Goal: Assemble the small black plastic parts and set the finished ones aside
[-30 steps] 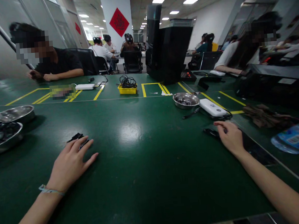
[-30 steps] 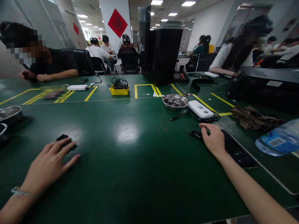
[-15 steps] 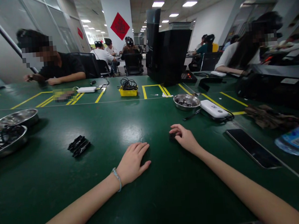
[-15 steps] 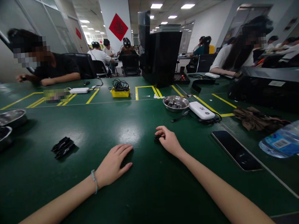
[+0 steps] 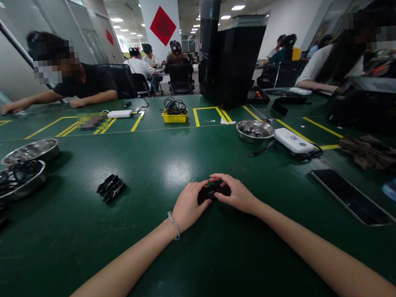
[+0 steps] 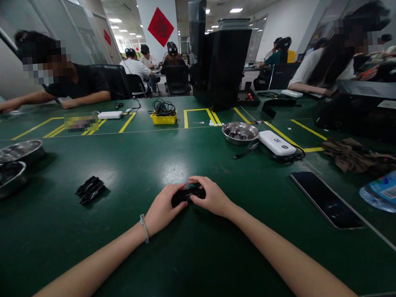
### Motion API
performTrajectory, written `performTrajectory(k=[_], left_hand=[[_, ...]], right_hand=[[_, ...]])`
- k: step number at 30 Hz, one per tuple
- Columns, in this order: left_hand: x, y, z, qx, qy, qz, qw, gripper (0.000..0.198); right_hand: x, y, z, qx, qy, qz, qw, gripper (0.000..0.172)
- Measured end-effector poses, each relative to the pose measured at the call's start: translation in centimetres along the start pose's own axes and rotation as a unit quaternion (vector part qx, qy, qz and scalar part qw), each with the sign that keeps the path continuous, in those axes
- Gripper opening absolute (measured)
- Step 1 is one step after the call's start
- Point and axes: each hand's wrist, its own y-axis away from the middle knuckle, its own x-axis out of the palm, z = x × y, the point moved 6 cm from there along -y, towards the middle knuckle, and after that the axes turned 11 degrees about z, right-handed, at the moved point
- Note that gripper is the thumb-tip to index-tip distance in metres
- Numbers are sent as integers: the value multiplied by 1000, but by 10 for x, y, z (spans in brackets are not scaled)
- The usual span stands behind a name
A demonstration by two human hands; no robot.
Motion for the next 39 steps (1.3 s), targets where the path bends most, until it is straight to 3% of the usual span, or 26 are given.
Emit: performTrajectory(k=[3,8,16,23,28,33,39], left_hand=[[-4,0,9,-31,119,-20,992,47],[-9,-1,16,-42,233,-57,970,41],[-18,0,7,1,181,-59,982,29],[-28,1,13,-31,186,-71,980,29],[-33,10,17,-45,216,-20,975,28],[-27,25,20,-47,190,77,978,22],[-24,28,9,13,111,118,987,15]], right_hand=[[-3,3,1,-1,31,39,999,37],[3,3,3,32,33,26,999,33],[13,4,6,20,-33,13,999,35],[-6,5,3,20,44,3,999,29],[-6,6,2,14,92,17,996,21],[-2,5,2,42,145,16,988,10],[-7,7,-2,102,180,112,972,8]])
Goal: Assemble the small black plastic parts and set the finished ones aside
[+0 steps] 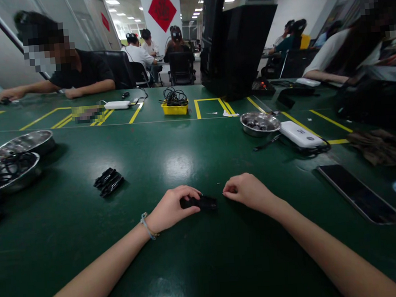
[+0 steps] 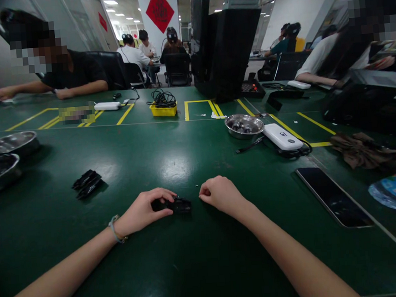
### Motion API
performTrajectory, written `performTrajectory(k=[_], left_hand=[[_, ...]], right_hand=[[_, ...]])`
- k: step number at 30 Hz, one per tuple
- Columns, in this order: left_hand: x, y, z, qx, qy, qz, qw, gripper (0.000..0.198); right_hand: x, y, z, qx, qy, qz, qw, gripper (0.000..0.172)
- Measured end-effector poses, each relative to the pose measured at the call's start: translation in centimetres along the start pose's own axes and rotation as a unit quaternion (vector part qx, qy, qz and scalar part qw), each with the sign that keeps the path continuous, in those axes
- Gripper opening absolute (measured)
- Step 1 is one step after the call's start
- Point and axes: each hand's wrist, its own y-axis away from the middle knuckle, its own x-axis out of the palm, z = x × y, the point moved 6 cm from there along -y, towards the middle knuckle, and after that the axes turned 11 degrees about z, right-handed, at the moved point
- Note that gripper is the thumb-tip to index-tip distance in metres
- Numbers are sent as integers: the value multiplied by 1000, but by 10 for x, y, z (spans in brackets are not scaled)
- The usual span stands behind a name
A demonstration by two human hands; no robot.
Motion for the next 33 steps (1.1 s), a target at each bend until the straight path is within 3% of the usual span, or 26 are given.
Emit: performTrajectory(k=[4,8,11,18,23,27,33], left_hand=[[5,-2,-5,24,-55,10,998,16],[9,-3,-6,31,-74,5,997,15],[13,-4,-8,36,-91,3,995,15],[15,-2,-13,53,-135,-5,989,17],[15,0,-15,20,-162,-12,987,33],[17,0,-15,6,-160,-7,987,36],[18,-2,-13,6,-153,0,988,35]], right_hand=[[3,4,-5,20,-30,63,997,6],[6,5,-5,1,-55,65,996,6],[6,3,-5,-21,-118,53,991,3],[5,0,-5,-47,-256,-10,966,15],[6,4,19,-79,-239,-78,965,13],[15,4,35,-113,-220,-74,966,7],[22,2,34,-105,-208,-77,970,6]])
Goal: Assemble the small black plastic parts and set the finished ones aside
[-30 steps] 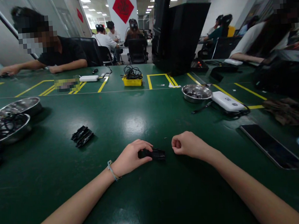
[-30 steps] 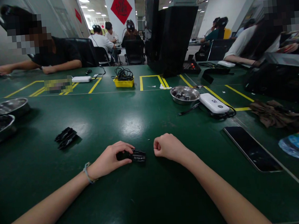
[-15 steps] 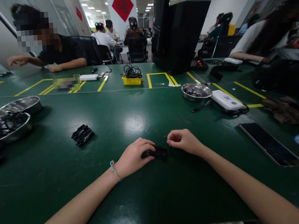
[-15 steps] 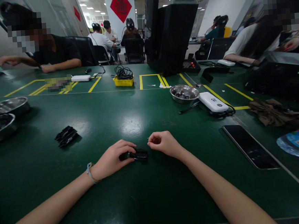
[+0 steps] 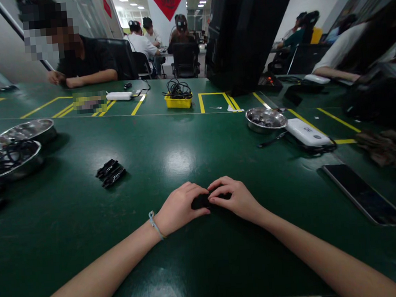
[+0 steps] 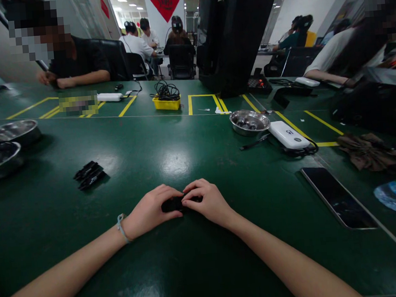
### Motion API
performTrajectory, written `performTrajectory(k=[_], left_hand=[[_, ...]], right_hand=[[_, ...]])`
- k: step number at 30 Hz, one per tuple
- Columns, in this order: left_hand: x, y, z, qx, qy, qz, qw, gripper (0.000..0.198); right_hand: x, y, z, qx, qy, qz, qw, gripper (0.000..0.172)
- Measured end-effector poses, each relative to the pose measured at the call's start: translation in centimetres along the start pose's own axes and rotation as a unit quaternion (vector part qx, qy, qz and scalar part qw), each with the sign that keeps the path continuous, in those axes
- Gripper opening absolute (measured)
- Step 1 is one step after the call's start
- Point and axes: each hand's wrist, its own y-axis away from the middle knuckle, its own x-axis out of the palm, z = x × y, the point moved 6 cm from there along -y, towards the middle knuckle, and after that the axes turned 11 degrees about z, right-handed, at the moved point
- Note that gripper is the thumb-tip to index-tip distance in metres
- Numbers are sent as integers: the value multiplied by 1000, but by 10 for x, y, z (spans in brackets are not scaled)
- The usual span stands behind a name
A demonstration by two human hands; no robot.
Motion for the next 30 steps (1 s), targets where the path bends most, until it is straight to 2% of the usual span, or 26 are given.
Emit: performTrajectory(k=[10,20,30], left_hand=[[-1,-1,-1,10,-1,-3,1000,36],[1,2,0,55,51,-15,997,39],[1,2,-4,92,3,-3,996,30]], right_hand=[[3,1,7,-5,38,-12,999,6],[2,3,10,-12,71,-22,997,7],[5,2,9,-10,69,-16,997,6]])
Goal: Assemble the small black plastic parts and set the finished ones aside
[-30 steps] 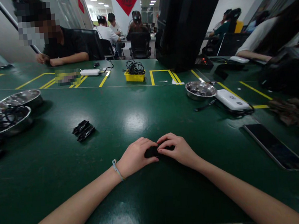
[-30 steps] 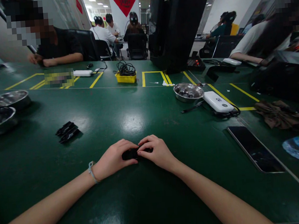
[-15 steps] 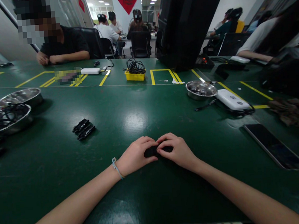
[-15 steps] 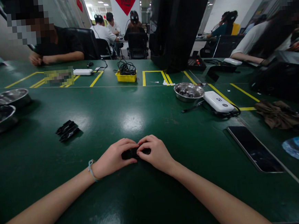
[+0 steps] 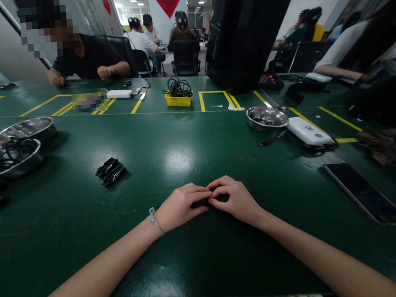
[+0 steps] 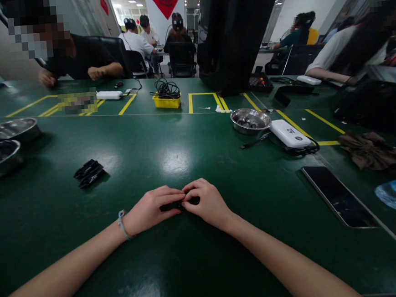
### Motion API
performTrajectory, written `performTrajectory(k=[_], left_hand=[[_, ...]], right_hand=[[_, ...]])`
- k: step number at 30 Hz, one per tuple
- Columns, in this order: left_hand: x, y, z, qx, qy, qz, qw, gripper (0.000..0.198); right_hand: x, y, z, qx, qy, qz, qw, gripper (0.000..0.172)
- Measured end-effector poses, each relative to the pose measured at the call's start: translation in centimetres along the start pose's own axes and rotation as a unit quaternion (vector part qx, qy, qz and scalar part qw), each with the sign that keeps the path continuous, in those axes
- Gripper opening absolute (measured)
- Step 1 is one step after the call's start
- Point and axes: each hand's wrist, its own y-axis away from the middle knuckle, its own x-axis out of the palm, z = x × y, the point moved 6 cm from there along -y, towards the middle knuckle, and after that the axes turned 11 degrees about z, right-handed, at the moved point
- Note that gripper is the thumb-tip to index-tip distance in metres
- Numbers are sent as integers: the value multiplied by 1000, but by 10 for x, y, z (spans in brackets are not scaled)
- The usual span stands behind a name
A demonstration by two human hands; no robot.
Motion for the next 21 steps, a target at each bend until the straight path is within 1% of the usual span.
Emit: performTrajectory(k=[5,9,11,13,16,21], left_hand=[[2,0,-3,14,-36,14,999,30],[4,1,-4,17,-69,17,997,27],[4,2,-7,22,-87,17,996,27],[5,2,-12,35,-105,20,994,27],[9,3,-24,74,-125,29,989,26],[18,6,-43,131,-140,48,980,26]], right_hand=[[-2,-1,1,6,-4,15,1000,6],[-7,-6,-2,-5,-31,74,997,7],[-11,-10,-6,2,-59,88,994,8],[-17,-14,-11,22,-70,67,995,9],[-17,-20,-13,39,-35,39,998,9],[-5,-25,-11,36,32,49,998,10]])
